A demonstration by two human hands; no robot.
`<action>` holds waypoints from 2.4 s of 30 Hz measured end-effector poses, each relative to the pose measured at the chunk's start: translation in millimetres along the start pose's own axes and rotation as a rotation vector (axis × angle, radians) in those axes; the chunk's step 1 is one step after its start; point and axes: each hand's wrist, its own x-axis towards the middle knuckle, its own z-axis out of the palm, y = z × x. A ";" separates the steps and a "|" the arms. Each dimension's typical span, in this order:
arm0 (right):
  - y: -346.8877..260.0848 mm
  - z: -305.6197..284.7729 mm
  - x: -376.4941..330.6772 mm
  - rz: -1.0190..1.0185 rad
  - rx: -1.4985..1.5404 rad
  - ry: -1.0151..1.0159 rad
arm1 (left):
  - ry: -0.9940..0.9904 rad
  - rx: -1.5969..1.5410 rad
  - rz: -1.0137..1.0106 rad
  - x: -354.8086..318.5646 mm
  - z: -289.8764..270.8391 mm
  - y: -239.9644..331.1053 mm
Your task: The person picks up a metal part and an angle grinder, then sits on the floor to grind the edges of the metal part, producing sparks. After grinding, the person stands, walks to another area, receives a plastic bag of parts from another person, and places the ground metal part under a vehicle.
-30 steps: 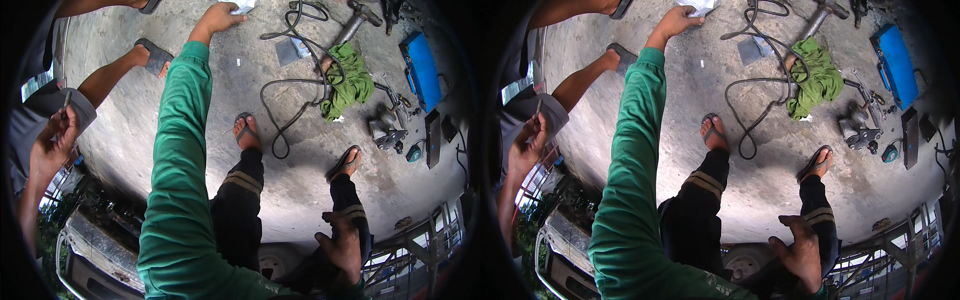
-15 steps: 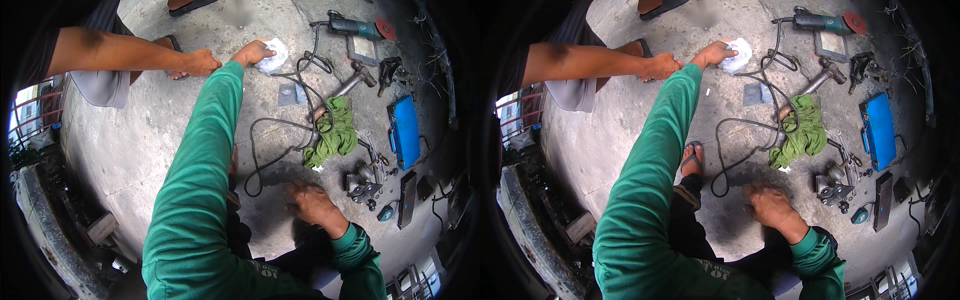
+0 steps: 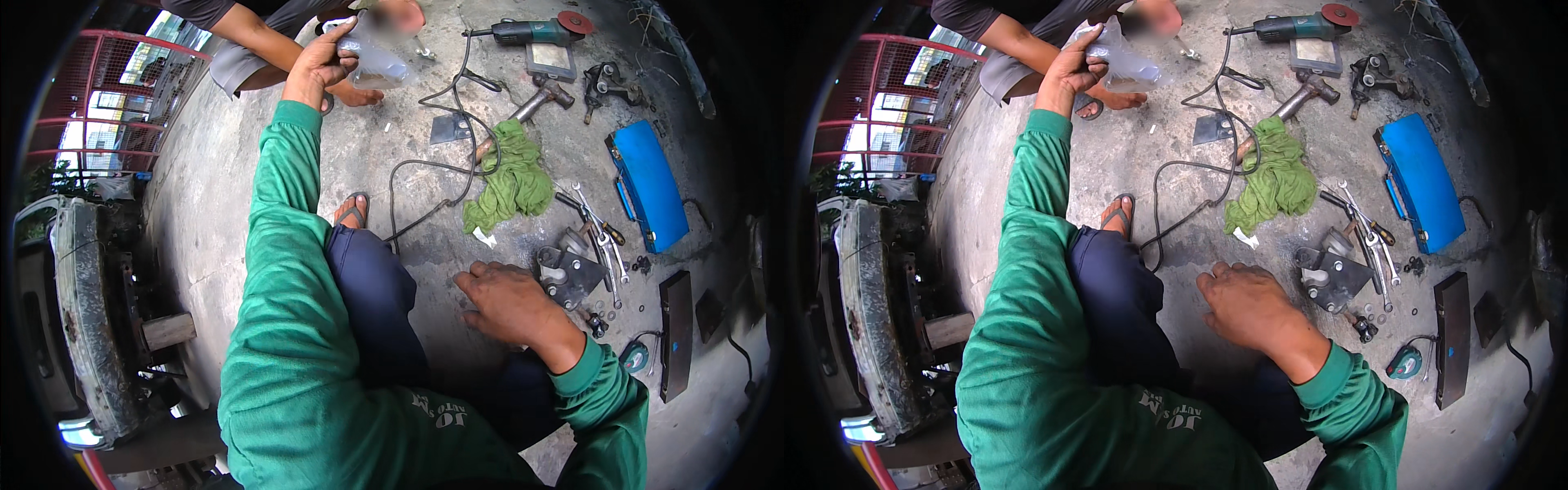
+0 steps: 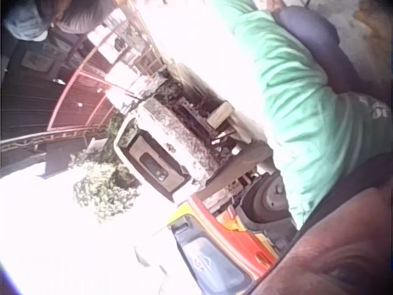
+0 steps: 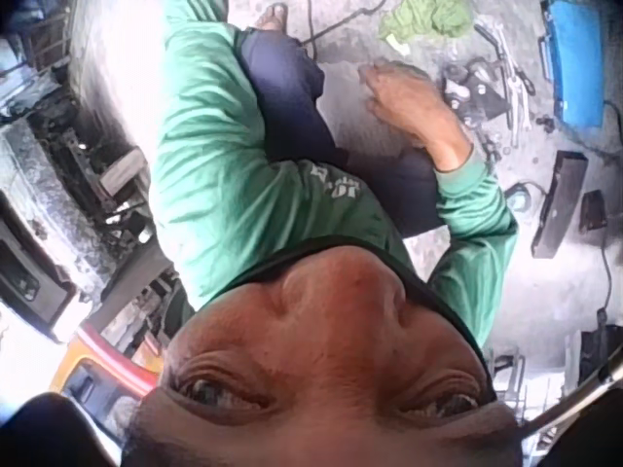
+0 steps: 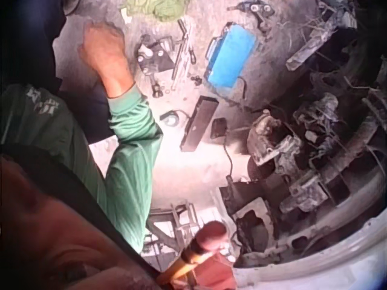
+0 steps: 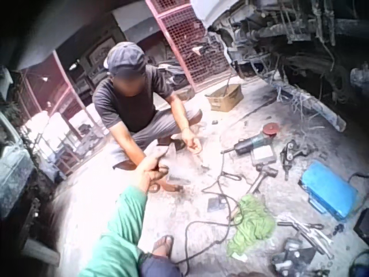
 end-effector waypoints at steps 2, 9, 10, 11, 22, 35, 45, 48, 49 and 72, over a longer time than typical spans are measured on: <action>-1.1 1.4 -23.7 0.002 -0.014 0.005 | -0.056 0.008 0.045 -28.3 13.2 13.6; 11.8 -4.5 -34.3 0.180 0.401 0.649 | -0.473 0.406 0.342 -120.6 115.0 46.2; 17.5 -6.0 -33.1 0.197 0.542 0.770 | -0.498 0.372 0.380 -123.7 121.3 46.1; 22.1 -12.6 -32.1 0.144 0.849 0.776 | -0.517 0.336 0.417 -126.7 125.1 44.4; 99.0 -3.4 -46.7 -0.194 1.582 0.832 | -0.684 1.076 0.277 -87.0 240.7 -6.5; 127.6 11.3 -74.5 0.439 1.358 0.731 | -0.816 0.221 -0.011 -133.3 328.7 -128.3; 113.5 -2.3 -89.1 0.401 0.457 1.034 | -0.996 0.211 -0.017 -164.3 400.1 -168.5; 122.7 -5.0 -90.7 0.466 0.574 1.175 | -1.010 0.528 0.281 -169.4 405.9 -159.5; 118.2 -6.6 -89.7 0.535 0.573 1.174 | -0.989 0.646 0.373 -164.7 402.0 -158.7; 72.5 -5.0 -86.6 0.564 0.794 0.814 | -1.265 1.981 0.565 -59.8 96.0 -333.4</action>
